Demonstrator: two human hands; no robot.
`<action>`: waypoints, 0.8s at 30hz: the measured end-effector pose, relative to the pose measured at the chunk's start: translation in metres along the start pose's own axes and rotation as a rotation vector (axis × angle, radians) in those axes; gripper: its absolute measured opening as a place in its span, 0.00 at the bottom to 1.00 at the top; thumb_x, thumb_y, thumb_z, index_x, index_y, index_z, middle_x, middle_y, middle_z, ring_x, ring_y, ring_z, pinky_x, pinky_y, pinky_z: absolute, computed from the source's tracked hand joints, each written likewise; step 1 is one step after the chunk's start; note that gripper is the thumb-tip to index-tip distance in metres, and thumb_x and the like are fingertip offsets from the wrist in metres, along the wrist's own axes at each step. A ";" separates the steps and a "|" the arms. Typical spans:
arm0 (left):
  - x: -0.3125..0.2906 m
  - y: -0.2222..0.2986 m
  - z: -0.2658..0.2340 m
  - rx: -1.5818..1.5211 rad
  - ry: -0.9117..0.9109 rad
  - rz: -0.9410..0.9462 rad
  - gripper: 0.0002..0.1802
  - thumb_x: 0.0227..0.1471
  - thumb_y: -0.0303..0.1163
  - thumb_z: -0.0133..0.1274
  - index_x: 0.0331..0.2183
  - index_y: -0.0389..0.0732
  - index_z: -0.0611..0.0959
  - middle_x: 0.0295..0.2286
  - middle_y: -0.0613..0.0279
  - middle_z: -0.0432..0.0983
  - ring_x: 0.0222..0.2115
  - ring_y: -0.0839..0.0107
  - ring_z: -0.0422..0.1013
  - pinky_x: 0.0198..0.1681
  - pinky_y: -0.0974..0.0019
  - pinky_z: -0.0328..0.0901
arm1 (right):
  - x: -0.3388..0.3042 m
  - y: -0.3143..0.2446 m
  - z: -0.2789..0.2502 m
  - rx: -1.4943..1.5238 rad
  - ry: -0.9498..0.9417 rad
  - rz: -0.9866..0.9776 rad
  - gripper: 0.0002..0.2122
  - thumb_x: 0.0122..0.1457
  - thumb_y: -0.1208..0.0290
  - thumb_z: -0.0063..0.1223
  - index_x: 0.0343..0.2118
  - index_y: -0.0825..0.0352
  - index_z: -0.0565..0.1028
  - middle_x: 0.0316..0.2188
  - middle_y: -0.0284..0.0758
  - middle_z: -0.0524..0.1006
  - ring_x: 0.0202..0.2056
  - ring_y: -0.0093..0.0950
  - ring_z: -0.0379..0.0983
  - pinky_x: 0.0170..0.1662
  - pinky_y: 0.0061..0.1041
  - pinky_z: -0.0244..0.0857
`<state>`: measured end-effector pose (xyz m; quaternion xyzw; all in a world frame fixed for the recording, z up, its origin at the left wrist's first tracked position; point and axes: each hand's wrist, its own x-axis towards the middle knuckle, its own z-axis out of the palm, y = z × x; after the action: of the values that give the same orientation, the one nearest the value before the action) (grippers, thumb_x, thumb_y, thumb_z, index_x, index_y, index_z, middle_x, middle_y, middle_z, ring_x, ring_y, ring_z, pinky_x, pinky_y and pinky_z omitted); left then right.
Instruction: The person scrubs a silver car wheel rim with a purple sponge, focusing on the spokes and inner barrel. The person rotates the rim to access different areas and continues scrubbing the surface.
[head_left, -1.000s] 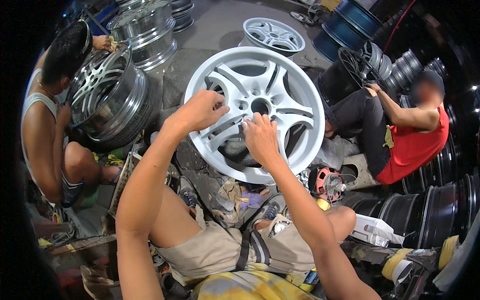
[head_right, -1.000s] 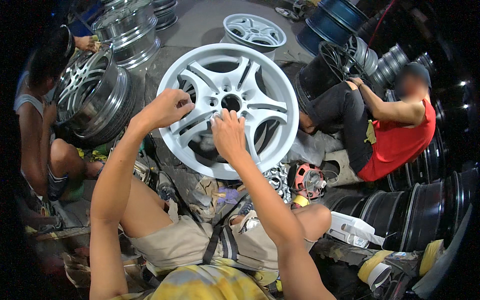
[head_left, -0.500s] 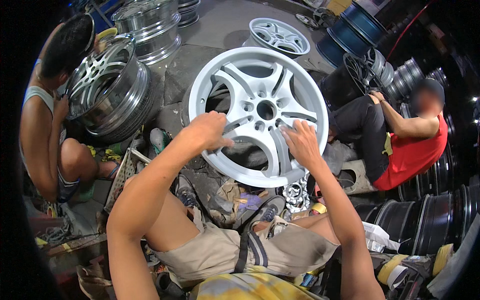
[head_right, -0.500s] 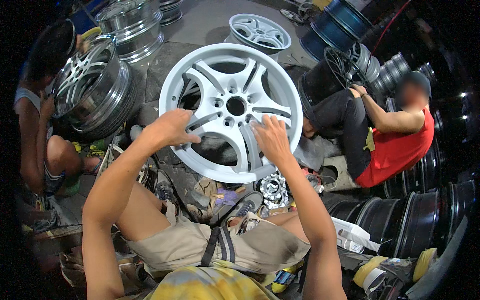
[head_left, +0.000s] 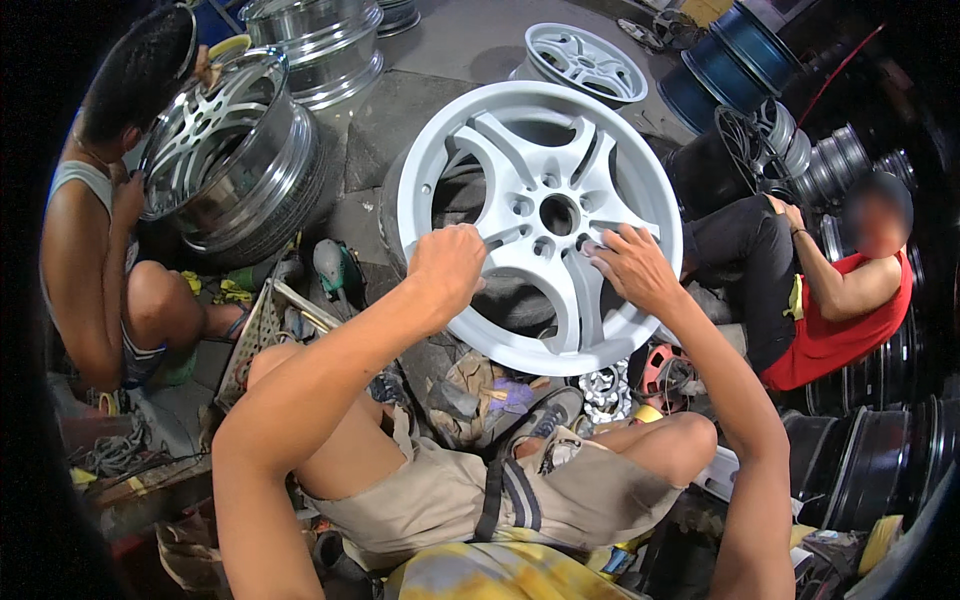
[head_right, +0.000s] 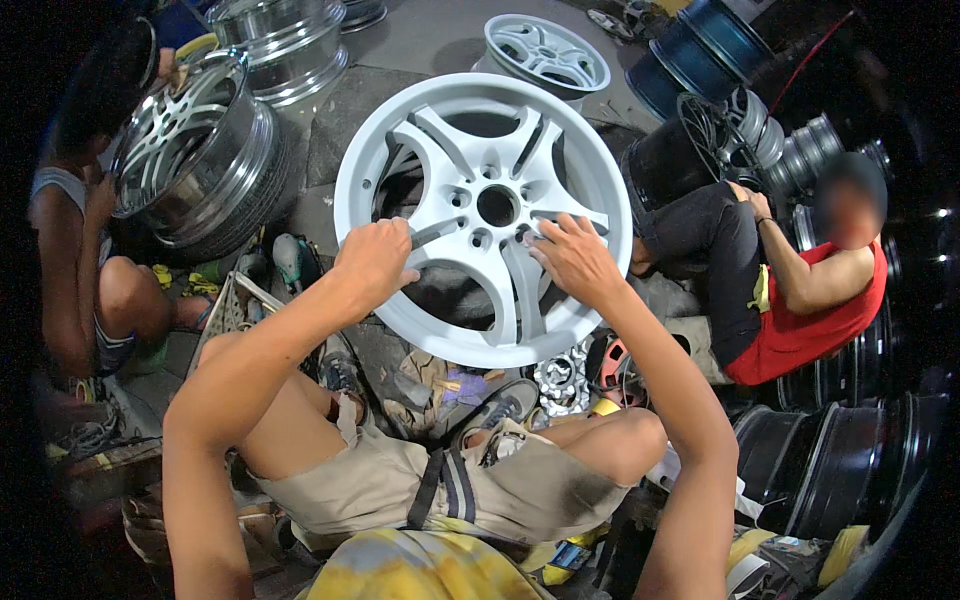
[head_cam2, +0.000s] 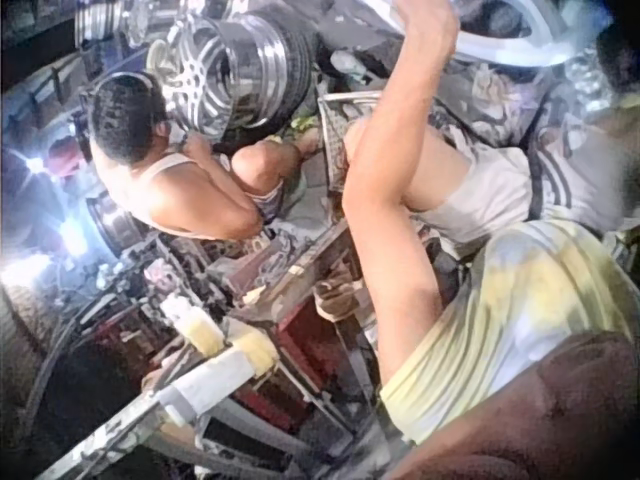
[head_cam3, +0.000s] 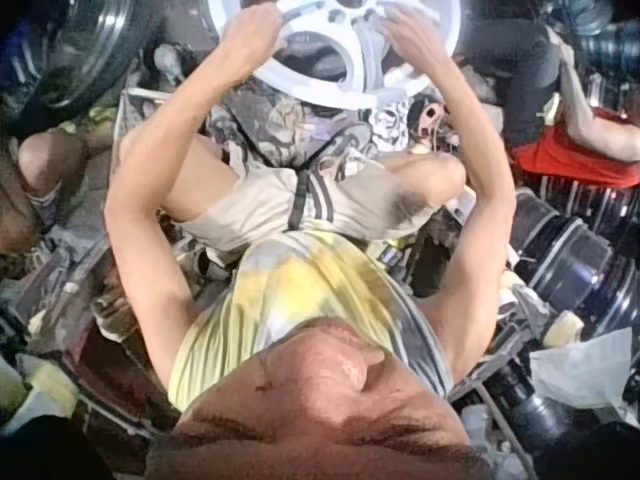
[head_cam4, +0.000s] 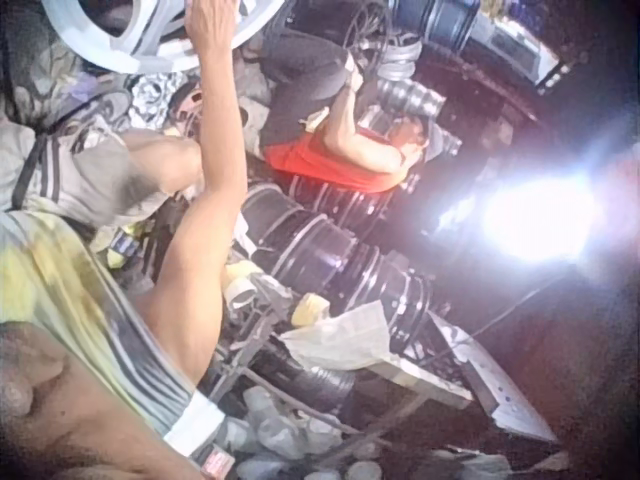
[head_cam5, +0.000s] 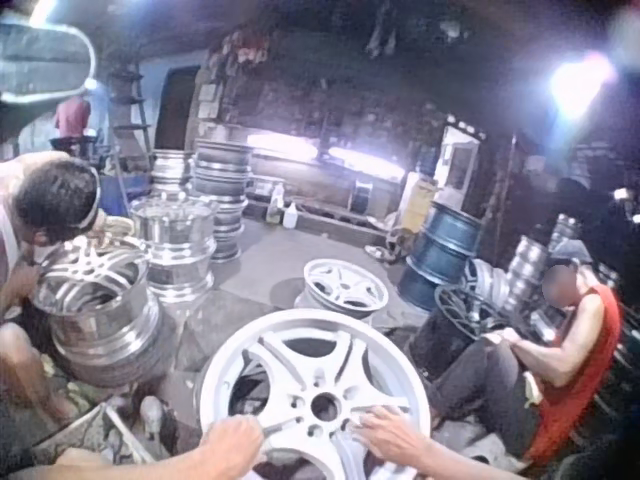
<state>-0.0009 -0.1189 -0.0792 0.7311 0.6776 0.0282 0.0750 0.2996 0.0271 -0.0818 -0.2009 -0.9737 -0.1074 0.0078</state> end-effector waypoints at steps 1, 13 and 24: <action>-0.001 -0.002 -0.002 -0.028 0.006 -0.010 0.29 0.47 0.45 0.72 0.39 0.32 0.78 0.35 0.48 0.80 0.39 0.55 0.80 0.42 0.58 0.76 | -0.010 -0.002 -0.002 0.026 0.010 0.037 0.13 0.65 0.64 0.56 0.47 0.65 0.82 0.41 0.31 0.71 0.45 0.32 0.68 0.47 0.33 0.62; -0.027 0.011 0.010 0.022 0.126 0.052 0.46 0.53 0.43 0.67 0.61 0.21 0.67 0.60 0.32 0.63 0.61 0.43 0.65 0.60 0.51 0.67 | -0.032 -0.010 0.015 0.023 0.228 0.280 0.16 0.61 0.67 0.60 0.52 0.61 0.82 0.40 0.37 0.71 0.42 0.35 0.68 0.44 0.36 0.63; -0.086 0.081 0.024 0.332 -0.150 0.327 0.46 0.55 0.59 0.60 0.55 0.24 0.75 0.56 0.33 0.69 0.60 0.43 0.65 0.65 0.42 0.57 | 0.012 -0.007 0.039 0.085 0.507 0.648 0.11 0.65 0.69 0.56 0.46 0.65 0.84 0.43 0.37 0.77 0.51 0.39 0.71 0.53 0.40 0.64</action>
<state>0.0753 -0.2124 -0.0854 0.8334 0.5380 -0.1263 -0.0015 0.2868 0.0337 -0.1203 -0.4637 -0.8308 -0.1050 0.2892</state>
